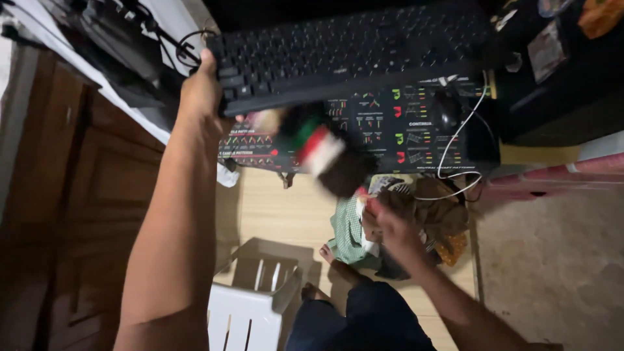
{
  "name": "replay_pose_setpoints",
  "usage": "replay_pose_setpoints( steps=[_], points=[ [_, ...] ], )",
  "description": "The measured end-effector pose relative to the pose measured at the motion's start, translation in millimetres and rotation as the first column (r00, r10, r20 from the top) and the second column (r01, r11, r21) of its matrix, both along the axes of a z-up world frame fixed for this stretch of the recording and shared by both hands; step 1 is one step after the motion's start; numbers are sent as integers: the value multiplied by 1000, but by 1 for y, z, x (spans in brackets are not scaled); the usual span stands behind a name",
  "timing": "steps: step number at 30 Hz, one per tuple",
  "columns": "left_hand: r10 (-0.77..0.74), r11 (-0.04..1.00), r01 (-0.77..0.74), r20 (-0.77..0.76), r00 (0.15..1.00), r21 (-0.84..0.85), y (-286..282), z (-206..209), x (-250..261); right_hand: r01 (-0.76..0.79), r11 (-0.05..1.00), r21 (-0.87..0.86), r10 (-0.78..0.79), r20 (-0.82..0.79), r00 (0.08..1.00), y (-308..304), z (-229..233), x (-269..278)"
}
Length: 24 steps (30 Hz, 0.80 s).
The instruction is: Dusting a computer desk and electronic equipment with a colorful duster.
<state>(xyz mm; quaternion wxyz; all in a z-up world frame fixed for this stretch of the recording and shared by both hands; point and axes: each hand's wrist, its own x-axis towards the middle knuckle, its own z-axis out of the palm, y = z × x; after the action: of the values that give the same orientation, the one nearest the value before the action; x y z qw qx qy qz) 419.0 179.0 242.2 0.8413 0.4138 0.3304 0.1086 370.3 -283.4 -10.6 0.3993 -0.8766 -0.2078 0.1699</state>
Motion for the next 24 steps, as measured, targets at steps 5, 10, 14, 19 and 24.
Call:
replay_pose_setpoints(
  steps=[5, 10, 14, 19, 24],
  points=[
    [-59, 998, 59, -26, 998, 15, 10, 11, 8, 8, 978, -210, -39, -144, 989, 85, 124, 35],
    [-20, 993, 19, 14, 1000, 113, 10, 24, 9, -178, 979, 102, 177, 21, 984, 109, 67, 56],
    [17, 993, -20, 24, 1000, 116, 14, 28, 3, 27, 999, 41, -20, -153, 988, 116, 132, 61],
    [-11, 986, 12, -5, 1000, 164, 16, 36, -1, -85, 995, 58, 87, -33, 996, 135, 92, 38],
    [57, 941, -41, -37, 998, 337, 29, 34, -8, -228, 969, 92, 214, 140, 967, 165, 101, 68]
  ],
)
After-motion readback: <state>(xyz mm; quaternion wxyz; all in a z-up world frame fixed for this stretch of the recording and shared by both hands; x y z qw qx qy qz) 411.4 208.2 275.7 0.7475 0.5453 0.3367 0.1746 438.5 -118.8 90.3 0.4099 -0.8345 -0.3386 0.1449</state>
